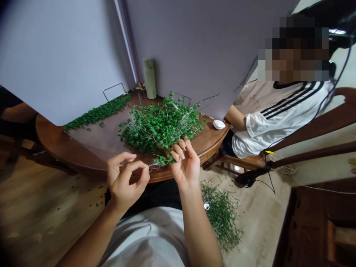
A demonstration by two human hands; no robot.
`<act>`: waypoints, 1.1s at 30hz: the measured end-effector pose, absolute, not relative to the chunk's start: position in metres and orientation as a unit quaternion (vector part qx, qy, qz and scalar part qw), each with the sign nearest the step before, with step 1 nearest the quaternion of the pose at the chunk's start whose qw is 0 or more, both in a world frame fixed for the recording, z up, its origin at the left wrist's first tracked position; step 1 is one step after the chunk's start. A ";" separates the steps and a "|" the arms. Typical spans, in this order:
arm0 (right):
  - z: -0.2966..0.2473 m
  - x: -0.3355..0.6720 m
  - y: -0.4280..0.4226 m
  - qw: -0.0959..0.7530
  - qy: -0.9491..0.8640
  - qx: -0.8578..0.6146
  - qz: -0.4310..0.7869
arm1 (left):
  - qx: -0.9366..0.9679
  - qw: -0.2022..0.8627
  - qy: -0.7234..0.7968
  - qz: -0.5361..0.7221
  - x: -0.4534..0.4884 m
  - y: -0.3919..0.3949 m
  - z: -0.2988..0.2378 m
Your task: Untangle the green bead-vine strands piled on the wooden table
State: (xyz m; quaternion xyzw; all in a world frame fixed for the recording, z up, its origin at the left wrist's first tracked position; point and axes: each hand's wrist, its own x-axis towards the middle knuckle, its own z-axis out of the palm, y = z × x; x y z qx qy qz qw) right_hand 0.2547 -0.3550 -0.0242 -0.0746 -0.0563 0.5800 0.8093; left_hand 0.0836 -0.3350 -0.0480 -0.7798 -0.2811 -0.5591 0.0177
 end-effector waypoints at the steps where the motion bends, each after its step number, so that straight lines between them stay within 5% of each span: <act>1: -0.025 0.255 -0.355 0.809 -0.055 -0.073 0.580 | -0.779 0.017 -0.281 -0.560 0.083 -0.335 -0.048; 8: -0.022 0.255 -0.355 0.812 -0.056 -0.079 0.576 | -0.779 -0.005 -0.284 -0.559 0.082 -0.335 -0.047; 16: -0.019 0.251 -0.357 0.818 -0.088 -0.111 0.557 | -0.739 -0.177 -0.318 -0.567 0.083 -0.334 -0.048; 24: -0.021 0.247 -0.356 0.810 -0.070 -0.087 0.576 | -0.799 -0.040 -0.275 -0.533 0.083 -0.327 -0.047; 33: -0.022 0.241 -0.360 0.799 -0.061 -0.083 0.592 | -0.796 -0.013 -0.268 -0.543 0.089 -0.330 -0.040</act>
